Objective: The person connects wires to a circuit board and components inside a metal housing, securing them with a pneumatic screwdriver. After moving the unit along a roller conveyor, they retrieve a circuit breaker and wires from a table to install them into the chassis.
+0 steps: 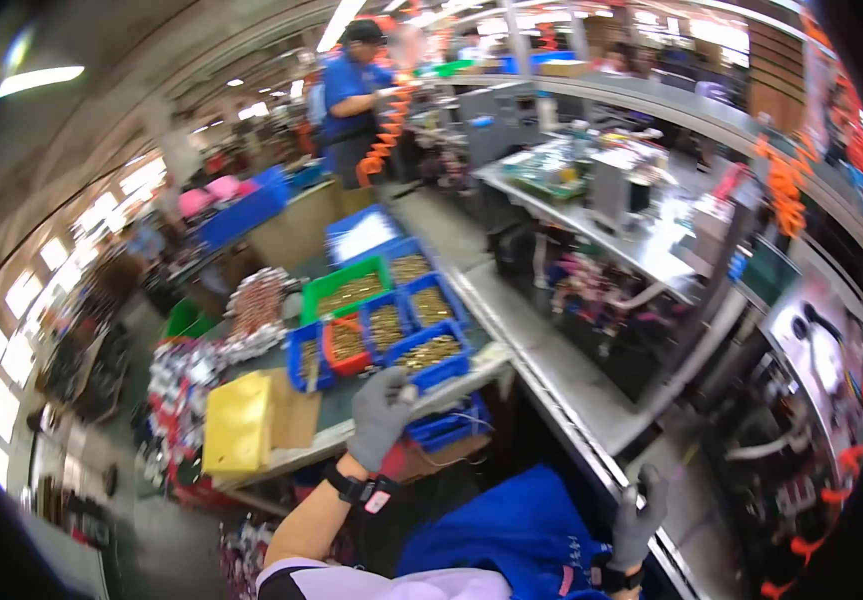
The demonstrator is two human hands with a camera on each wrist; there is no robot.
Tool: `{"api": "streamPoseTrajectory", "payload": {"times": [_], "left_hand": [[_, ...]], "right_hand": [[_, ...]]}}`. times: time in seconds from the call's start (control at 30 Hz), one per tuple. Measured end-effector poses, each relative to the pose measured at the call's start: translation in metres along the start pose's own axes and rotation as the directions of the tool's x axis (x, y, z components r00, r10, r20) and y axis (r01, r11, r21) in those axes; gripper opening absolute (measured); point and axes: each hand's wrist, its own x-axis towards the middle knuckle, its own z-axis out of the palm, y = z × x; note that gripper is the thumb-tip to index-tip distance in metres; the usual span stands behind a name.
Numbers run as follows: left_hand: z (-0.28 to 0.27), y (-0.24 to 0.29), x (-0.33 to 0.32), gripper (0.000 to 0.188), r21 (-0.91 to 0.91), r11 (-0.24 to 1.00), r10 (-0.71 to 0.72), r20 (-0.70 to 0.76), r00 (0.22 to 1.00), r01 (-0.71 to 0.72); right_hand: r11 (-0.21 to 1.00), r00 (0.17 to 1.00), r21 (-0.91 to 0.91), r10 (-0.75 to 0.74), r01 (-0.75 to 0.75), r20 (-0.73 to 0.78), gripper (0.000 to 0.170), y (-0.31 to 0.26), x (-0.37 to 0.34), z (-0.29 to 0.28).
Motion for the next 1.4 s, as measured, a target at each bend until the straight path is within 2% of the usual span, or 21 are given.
{"api": "streamPoseTrajectory", "payload": {"times": [0.1,0.2,0.23,0.27,0.33,0.4,0.47,0.53,0.6,0.63,0.67,0.73,0.8,0.83,0.97,1.0,1.07,1.17,1.27,1.3,1.4], "left_hand": [[-0.080,-0.063,-0.011,0.032,0.188,0.960,-0.154,-0.270,0.950,0.209],[-0.141,-0.129,-0.018,0.037,0.423,0.797,-0.253,-0.413,0.875,0.431],[-0.156,-0.152,-0.016,0.039,0.451,0.750,-0.268,-0.460,0.847,0.483],[-0.171,-0.177,-0.012,0.040,0.475,0.702,-0.279,-0.503,0.818,0.531],[-0.204,-0.235,0.003,0.045,0.455,0.654,-0.284,-0.593,0.753,0.605],[-0.244,-0.278,0.029,0.051,0.457,0.530,-0.346,-0.653,0.674,0.714],[-0.283,-0.261,0.065,0.058,0.453,0.318,-0.546,-0.631,0.551,0.833],[-0.312,-0.245,0.084,0.060,0.389,0.091,-0.621,-0.697,0.357,0.917],[-0.344,-0.258,0.089,0.059,0.365,-0.012,-0.613,-0.738,0.282,0.931],[-0.357,-0.258,0.092,0.059,0.339,-0.081,-0.661,-0.722,0.204,0.937],[-0.380,-0.294,0.084,0.064,0.428,-0.144,-0.651,-0.720,0.240,0.892],[-0.395,-0.299,0.075,0.067,0.286,-0.132,-0.584,-0.796,0.158,0.949],[-0.425,-0.315,0.063,0.073,0.331,-0.049,-0.626,-0.745,0.230,0.942],[-0.437,-0.339,0.056,0.077,0.364,-0.010,-0.596,-0.750,0.287,0.931],[-0.479,-0.409,0.054,0.074,0.559,0.199,-0.561,-0.608,0.561,0.805],[-0.482,-0.415,0.061,0.074,0.550,0.230,-0.558,-0.601,0.572,0.803],[-0.488,-0.423,0.066,0.074,0.580,0.198,-0.594,-0.571,0.567,0.790],[-0.478,-0.392,0.091,0.072,0.545,0.062,-0.755,-0.522,0.396,0.836],[-0.490,-0.430,0.091,0.067,0.558,0.106,-0.726,-0.522,0.448,0.823],[-0.495,-0.451,0.088,0.060,0.545,0.060,-0.696,-0.578,0.426,0.836],[-0.517,-0.494,0.090,0.053,0.625,0.014,-0.718,-0.537,0.443,0.780]], "right_hand": [[1.000,0.976,-0.003,0.028,-0.028,0.215,0.033,-0.024,-0.005,0.014],[0.996,0.972,0.042,0.068,-0.079,0.225,0.033,-0.018,-0.017,0.026],[0.993,0.928,-0.045,0.117,-0.109,0.353,0.039,-0.021,-0.013,0.016],[0.992,0.922,-0.056,0.129,-0.116,0.365,0.032,-0.035,-0.010,0.017],[0.979,0.918,-0.082,0.203,-0.186,0.340,0.034,-0.039,-0.008,0.022],[0.976,0.908,-0.133,0.211,-0.174,0.361,0.035,-0.041,-0.004,0.024],[0.971,0.916,-0.143,0.229,-0.191,0.329,0.037,-0.044,-0.004,0.031],[0.945,0.925,-0.297,0.229,-0.137,0.304,0.038,-0.035,-0.007,0.025],[0.954,0.924,-0.282,0.192,-0.097,0.332,0.042,-0.037,-0.005,0.042],[0.946,0.918,-0.303,0.220,-0.118,0.330,0.042,-0.044,-0.004,0.048],[0.935,0.913,-0.326,0.248,-0.138,0.325,0.042,-0.050,-0.004,0.054],[0.924,0.904,-0.357,0.261,-0.133,0.339,0.040,-0.057,-0.004,0.064],[0.921,0.897,-0.380,0.237,-0.085,0.373,0.039,-0.065,-0.005,0.082],[0.923,0.897,-0.382,0.210,-0.050,0.389,0.038,-0.065,-0.005,0.087],[0.914,0.879,-0.401,0.139,0.063,0.456,0.035,-0.069,0.003,0.108],[0.901,0.869,-0.421,0.119,0.108,0.480,0.035,-0.073,0.005,0.115],[0.902,0.861,-0.419,0.128,0.105,0.492,0.034,-0.084,0.010,0.127],[0.907,0.857,-0.409,0.130,0.099,0.498,0.034,-0.088,0.009,0.142],[0.906,0.827,-0.389,0.085,0.168,0.556,0.033,-0.094,0.010,0.156],[0.901,0.809,-0.383,0.066,0.202,0.584,0.033,-0.097,0.011,0.158],[0.898,0.802,-0.380,0.055,0.221,0.595,0.032,-0.101,0.009,0.168]]}}
